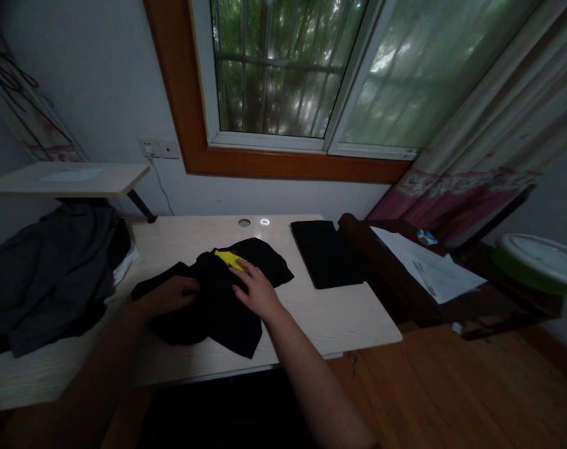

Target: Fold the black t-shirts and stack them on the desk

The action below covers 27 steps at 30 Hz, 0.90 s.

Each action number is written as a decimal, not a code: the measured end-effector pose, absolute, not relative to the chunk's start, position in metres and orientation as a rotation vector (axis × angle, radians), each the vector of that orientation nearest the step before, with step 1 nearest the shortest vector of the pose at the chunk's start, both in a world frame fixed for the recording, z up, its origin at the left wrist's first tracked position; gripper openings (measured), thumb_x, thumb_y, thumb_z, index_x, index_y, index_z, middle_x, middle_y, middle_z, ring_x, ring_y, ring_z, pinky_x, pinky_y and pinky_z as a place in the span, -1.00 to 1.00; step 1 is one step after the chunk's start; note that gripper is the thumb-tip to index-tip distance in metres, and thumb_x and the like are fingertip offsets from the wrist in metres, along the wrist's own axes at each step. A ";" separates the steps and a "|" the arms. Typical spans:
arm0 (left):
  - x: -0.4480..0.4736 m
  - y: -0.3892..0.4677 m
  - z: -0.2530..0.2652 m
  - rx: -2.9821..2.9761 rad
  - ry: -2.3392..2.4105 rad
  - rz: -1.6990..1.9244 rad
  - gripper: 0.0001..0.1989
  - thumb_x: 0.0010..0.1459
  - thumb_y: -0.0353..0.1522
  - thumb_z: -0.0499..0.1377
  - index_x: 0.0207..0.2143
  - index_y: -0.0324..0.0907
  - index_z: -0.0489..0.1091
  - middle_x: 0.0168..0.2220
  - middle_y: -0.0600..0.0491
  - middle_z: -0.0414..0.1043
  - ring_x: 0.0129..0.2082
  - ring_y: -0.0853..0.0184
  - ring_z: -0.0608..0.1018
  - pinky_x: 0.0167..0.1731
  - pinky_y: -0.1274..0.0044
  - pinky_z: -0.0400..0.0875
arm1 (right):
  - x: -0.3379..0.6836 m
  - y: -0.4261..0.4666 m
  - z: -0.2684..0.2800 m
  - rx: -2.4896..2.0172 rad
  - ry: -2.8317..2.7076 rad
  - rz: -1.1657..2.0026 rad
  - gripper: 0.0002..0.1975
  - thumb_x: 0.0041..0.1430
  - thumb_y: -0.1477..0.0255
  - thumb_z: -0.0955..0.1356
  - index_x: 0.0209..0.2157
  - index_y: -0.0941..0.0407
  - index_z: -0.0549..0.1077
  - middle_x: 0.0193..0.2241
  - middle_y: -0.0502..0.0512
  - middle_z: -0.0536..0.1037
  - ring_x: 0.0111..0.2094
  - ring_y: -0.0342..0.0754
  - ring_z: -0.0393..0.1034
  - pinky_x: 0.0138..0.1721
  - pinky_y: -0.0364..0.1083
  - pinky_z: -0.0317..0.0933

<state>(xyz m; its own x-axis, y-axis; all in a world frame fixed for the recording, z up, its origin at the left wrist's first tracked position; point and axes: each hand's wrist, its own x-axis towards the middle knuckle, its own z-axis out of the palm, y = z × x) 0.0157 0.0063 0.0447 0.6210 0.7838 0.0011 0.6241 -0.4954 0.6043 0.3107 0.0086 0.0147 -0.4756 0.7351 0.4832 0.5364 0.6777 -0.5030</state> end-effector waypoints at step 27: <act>0.011 0.057 0.011 2.570 1.635 0.571 -0.85 0.32 -0.34 0.07 -0.15 -0.10 0.42 -0.18 -0.02 0.43 -0.11 0.17 0.47 -0.02 0.33 0.38 | 0.335 0.012 0.023 -1.110 -1.209 0.452 -0.59 0.45 0.21 0.20 0.11 0.06 0.52 0.17 0.20 0.40 0.25 0.04 0.25 0.37 0.15 0.04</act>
<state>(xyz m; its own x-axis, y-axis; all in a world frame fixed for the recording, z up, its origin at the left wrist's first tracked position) 0.0110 0.0567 0.0111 0.3760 0.8824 0.2829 0.8667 -0.4429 0.2294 0.3350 0.0120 0.0228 0.3493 0.7872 0.5083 0.2607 0.4394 -0.8596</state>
